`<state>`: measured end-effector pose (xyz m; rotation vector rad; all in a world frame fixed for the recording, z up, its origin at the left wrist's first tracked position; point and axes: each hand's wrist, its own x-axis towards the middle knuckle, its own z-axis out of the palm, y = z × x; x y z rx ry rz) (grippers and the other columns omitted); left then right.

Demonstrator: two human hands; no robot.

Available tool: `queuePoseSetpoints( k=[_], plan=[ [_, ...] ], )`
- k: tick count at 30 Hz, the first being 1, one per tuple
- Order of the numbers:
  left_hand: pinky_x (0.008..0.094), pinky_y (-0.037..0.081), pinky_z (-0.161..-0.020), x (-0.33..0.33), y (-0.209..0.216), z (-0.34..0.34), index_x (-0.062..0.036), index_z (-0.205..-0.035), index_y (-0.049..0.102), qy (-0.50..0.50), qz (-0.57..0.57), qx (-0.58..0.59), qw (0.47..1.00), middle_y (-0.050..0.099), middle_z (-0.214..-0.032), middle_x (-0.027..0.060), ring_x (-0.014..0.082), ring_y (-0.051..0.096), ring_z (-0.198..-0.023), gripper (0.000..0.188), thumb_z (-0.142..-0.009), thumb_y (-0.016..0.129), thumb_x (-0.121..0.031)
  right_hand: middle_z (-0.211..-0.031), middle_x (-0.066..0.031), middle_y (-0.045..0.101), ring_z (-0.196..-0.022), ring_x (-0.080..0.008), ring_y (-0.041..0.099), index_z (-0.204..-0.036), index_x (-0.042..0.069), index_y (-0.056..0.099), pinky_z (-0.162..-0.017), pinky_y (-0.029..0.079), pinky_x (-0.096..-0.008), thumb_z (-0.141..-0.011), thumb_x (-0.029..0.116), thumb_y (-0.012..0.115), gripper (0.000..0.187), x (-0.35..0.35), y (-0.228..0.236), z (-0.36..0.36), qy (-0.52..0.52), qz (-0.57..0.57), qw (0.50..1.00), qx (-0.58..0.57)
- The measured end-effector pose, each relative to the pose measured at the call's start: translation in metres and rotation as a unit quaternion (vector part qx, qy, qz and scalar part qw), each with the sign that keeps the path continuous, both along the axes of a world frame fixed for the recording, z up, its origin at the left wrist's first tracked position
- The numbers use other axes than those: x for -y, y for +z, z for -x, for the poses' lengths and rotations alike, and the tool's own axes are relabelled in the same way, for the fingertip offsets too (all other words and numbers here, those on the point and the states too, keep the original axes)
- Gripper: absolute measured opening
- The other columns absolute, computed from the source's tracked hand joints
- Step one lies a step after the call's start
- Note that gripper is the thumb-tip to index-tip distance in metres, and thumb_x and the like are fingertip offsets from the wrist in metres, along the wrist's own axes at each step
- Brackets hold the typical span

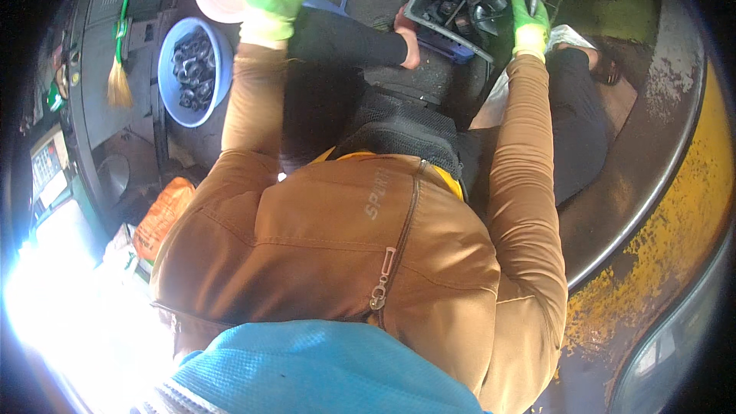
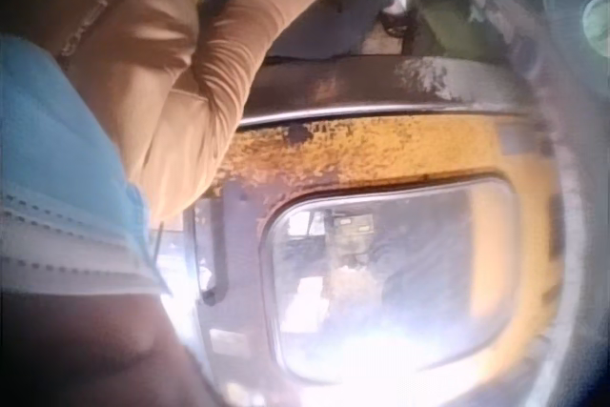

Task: The person sits on the floor and cleans small black plastic mold parts using a green cloth and a metal tool. They wipe each part, place it in a tray, and repeat the process for several items.

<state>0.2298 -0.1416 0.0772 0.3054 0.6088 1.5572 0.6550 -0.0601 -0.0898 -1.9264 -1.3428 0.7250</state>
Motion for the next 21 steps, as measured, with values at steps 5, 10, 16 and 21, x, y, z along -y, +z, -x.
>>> queuePoseSetpoints(
  k=[5, 10, 16, 21],
  plan=[
    [0.0505, 0.043, -0.099, 0.069, 0.053, 0.062, -0.0070, -0.126, 0.050, 0.126, -0.056, -0.076, 0.987, 0.055, -0.126, 0.0117, 0.0298, 0.053, -0.115, 0.039, -0.088, 0.055, -0.010, -0.094, -0.0092, 0.064, -0.082, -0.0211, 0.057, -0.116, -0.003, 0.059, -0.077, 0.046, -0.0337, -0.074, 0.036, 0.079, 0.061, 0.010, 0.034, 0.007, -0.021, -0.049, 0.988, -0.142],
    [0.0446, 0.045, -0.093, 0.146, 0.059, 0.134, -0.0034, -0.107, 0.058, 0.132, -0.042, 0.176, 0.975, 0.062, -0.108, 0.0112, 0.0268, 0.058, -0.103, 0.021, -0.093, 0.045, -0.014, -0.092, -0.0062, 0.063, -0.073, -0.0130, 0.054, -0.110, -0.001, 0.060, -0.061, 0.045, -0.0279, -0.082, 0.027, 0.073, 0.041, 0.050, 0.096, 0.027, -0.022, -0.018, 0.981, -0.190],
    [0.0328, 0.051, -0.076, 0.229, 0.003, 0.150, -0.0062, -0.097, 0.061, 0.249, 0.083, -0.191, 0.946, 0.062, -0.093, 0.0068, 0.0208, 0.060, -0.085, 0.015, -0.093, 0.048, -0.014, -0.095, -0.0138, 0.065, -0.075, -0.0152, 0.059, -0.108, 0.000, 0.060, -0.051, 0.043, -0.0300, -0.085, 0.023, 0.070, 0.034, 0.092, 0.173, 0.042, -0.019, -0.056, 0.972, -0.227],
    [0.0308, 0.051, -0.070, 0.279, -0.058, 0.169, -0.0067, -0.094, 0.064, 0.260, 0.183, -0.146, 0.937, 0.063, -0.084, 0.0031, 0.0167, 0.061, -0.078, 0.013, -0.090, 0.056, -0.016, -0.100, -0.0127, 0.063, -0.074, -0.0162, 0.059, -0.119, 0.004, 0.058, -0.054, 0.044, -0.0244, -0.087, 0.006, 0.060, 0.033, 0.119, 0.231, 0.023, 0.226, -0.083, 0.970, 0.029]
  ],
)
